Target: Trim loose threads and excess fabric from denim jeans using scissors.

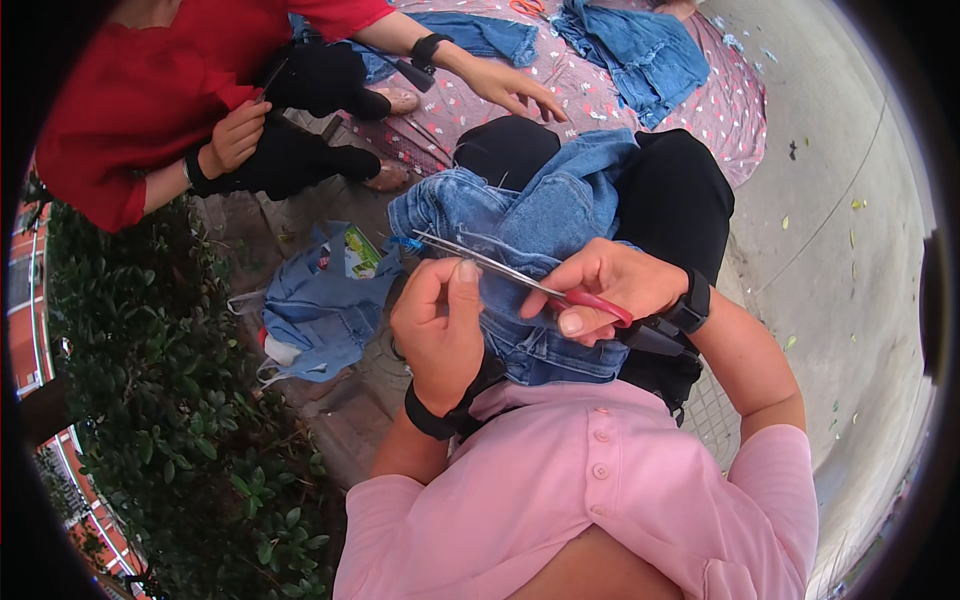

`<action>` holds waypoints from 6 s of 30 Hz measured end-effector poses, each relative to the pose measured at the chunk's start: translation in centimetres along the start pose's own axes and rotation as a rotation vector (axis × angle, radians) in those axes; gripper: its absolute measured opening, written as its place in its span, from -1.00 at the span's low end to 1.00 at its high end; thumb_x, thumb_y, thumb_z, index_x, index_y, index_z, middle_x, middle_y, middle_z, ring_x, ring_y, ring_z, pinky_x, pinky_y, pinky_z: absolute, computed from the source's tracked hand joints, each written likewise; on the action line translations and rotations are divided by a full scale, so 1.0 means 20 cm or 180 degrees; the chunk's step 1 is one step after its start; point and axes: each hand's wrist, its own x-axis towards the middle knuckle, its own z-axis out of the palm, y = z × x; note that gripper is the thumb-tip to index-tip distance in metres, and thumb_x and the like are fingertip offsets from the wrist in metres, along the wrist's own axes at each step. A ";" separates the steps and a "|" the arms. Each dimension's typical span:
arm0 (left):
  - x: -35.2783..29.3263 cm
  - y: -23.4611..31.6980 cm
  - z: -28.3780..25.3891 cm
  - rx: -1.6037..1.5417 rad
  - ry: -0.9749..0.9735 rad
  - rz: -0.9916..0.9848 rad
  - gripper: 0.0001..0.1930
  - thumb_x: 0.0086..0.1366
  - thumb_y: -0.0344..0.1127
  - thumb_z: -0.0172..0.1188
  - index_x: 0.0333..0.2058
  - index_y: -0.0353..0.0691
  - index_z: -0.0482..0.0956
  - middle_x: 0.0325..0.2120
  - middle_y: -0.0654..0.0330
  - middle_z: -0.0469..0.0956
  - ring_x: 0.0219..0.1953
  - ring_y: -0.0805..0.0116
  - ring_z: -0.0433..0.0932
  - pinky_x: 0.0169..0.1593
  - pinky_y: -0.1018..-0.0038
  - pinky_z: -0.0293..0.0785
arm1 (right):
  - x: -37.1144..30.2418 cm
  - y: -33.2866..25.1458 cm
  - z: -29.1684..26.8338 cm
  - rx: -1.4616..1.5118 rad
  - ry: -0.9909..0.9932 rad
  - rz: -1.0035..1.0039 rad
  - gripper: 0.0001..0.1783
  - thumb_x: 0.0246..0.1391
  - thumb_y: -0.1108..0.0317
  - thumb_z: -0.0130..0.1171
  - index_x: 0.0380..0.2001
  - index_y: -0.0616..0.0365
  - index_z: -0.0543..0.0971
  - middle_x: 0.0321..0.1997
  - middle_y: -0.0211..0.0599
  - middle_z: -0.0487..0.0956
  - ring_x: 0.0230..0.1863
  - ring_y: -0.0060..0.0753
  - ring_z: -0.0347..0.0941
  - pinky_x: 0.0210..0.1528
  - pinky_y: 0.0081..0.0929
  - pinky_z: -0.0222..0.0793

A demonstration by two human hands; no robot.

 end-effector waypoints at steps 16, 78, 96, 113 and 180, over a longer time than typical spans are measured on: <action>-0.02 -0.01 0.00 0.0210 0.0009 0.0088 -0.88 0.32 -0.41 0.10 -0.34 -0.36 0.52 -0.54 0.36 0.46 -0.55 0.68 0.36 -0.45 0.71 0.27 | 0.05 -0.04 0.00 -0.0266 -0.0028 0.0063 -0.54 0.05 0.11 0.29 -0.16 0.31 0.58 -0.64 -0.38 0.51 -0.67 -0.69 0.35 -0.60 -0.68 0.26; 0.20 0.01 0.04 0.0954 0.0381 0.0711 -0.87 0.05 -0.46 0.26 -0.43 -0.28 0.48 -0.52 0.17 0.43 -0.40 0.22 0.40 -0.29 0.39 0.33 | 0.21 -0.08 0.01 0.0076 0.2001 -0.1554 -0.64 -0.03 0.52 0.21 -0.10 0.17 0.46 -0.30 -0.50 0.49 -0.32 -0.72 0.37 -0.27 -0.71 0.30; 0.25 -0.08 0.03 0.0382 0.0130 0.0183 -0.92 0.20 -0.46 0.18 -0.45 -0.29 0.48 -0.60 0.48 0.35 -0.54 0.72 0.23 -0.46 0.70 0.20 | 0.29 -0.01 -0.08 0.0542 0.2015 -0.1432 -0.61 -0.02 0.47 0.24 -0.07 0.21 0.45 -0.29 -0.41 0.50 -0.33 -0.70 0.40 -0.27 -0.76 0.31; 0.21 -0.12 -0.06 0.0175 -0.0169 0.0210 -0.93 0.22 -0.50 0.13 -0.31 -0.34 0.51 -0.50 0.39 0.42 -0.46 0.67 0.30 -0.37 0.66 0.26 | 0.28 0.00 -0.08 0.0780 0.1934 -0.1348 -0.61 -0.02 0.48 0.23 -0.07 0.21 0.44 -0.27 -0.38 0.51 -0.31 -0.67 0.41 -0.25 -0.74 0.30; 0.21 -0.07 -0.02 -0.0283 0.0212 0.0331 -0.95 0.32 -0.47 0.08 -0.33 -0.31 0.46 -0.43 0.32 0.47 -0.38 0.61 0.42 -0.24 0.67 0.34 | -0.05 0.02 0.04 0.0231 0.0396 -0.0924 -0.59 0.03 0.41 0.29 -0.05 0.27 0.45 -0.44 -0.46 0.52 -0.43 -0.72 0.40 -0.38 -0.70 0.32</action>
